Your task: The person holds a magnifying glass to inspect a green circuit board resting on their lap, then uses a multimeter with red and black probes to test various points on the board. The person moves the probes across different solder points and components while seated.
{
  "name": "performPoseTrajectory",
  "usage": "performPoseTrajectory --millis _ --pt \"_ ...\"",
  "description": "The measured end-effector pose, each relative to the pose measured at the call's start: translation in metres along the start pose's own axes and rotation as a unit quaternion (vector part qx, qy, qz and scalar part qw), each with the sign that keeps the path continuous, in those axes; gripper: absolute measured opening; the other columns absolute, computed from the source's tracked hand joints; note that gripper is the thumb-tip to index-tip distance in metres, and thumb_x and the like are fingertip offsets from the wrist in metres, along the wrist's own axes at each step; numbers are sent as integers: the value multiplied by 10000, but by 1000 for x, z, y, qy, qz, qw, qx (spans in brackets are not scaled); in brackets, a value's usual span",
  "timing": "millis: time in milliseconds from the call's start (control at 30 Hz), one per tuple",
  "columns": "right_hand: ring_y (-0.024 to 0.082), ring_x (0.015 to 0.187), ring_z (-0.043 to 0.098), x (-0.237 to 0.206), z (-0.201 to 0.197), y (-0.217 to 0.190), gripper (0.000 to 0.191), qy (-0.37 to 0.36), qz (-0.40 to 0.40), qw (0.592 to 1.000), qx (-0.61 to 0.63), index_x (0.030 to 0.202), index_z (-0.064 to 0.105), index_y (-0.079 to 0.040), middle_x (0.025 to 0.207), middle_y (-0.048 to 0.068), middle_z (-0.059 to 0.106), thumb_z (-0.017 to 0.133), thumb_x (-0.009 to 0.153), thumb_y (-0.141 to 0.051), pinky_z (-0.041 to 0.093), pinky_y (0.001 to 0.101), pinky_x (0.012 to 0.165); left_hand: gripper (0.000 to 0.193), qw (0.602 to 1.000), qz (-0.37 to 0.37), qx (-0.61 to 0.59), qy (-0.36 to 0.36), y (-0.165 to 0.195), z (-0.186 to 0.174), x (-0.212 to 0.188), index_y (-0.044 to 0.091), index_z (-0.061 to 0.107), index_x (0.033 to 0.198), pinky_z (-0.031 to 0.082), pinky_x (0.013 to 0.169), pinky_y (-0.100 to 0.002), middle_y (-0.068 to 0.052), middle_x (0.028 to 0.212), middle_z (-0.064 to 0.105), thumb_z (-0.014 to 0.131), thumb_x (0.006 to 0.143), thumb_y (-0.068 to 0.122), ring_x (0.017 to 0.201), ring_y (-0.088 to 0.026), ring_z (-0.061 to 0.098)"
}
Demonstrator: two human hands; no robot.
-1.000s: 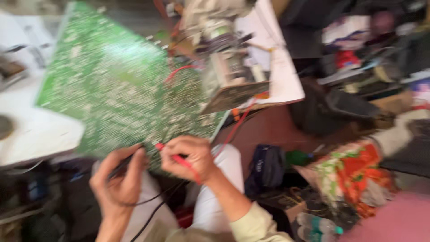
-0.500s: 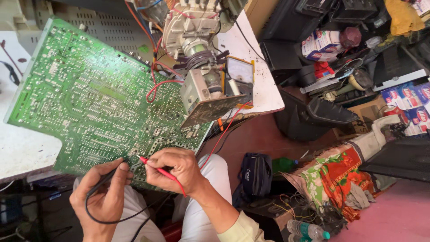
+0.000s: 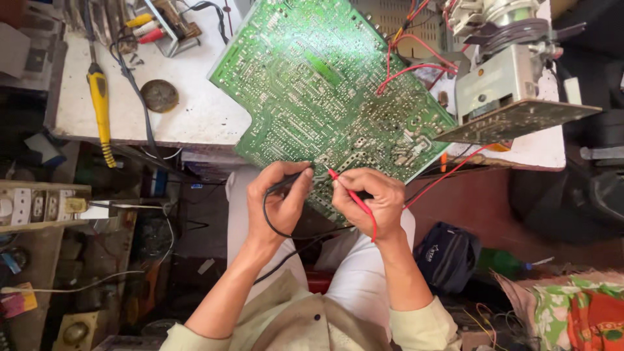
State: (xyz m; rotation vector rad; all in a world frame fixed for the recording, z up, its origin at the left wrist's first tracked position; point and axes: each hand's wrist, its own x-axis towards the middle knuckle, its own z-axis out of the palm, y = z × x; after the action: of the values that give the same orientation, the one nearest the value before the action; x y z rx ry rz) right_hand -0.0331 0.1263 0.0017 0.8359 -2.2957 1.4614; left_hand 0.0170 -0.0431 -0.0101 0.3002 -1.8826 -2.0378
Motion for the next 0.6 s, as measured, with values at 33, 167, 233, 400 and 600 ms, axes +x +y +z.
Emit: performPoseTrajectory --millis 33,167,233,400,600 --pt "175 753 754 1 0 -1 164 0 -5 1000 -4 828 668 -18 868 105 754 810 802 59 586 271 687 103 1000 6 13 -1 1 0 0 -46 733 1026 530 600 -218 -56 851 728 732 940 11 718 -71 680" --pt "169 750 749 2 -1 -2 176 1 -14 1000 -12 831 661 -18 866 101 753 812 797 66 582 271 681 99 1000 6 -19 -7 1 1 0 -50 720 1031 540 607 -216 -57 856 721 722 951 9 716 -69 681" --pt "165 750 749 1 -1 -1 179 -1 -10 1000 -10 830 659 -19 865 99 754 813 797 68 581 269 678 95 1000 4 -18 -5 1 1 0 -53 718 1023 537 595 -216 -60 866 724 722 950 8 713 -70 682" --pt "162 744 746 1 -1 -1 182 -2 -5 1000 -4 825 657 -21 862 98 752 813 795 68 577 266 672 94 1000 6 -13 -9 2 1 0 -53 714 1022 546 592 -218 -63 888 721 719 949 6 717 -74 691" --pt "160 742 747 2 -1 -1 188 2 -9 1000 -7 821 651 -21 861 98 753 815 797 68 575 262 660 88 1000 18 0 -8 3 1 0 -53 714 1014 544 584 -219 -69 885 727 721 949 6 711 -79 698"
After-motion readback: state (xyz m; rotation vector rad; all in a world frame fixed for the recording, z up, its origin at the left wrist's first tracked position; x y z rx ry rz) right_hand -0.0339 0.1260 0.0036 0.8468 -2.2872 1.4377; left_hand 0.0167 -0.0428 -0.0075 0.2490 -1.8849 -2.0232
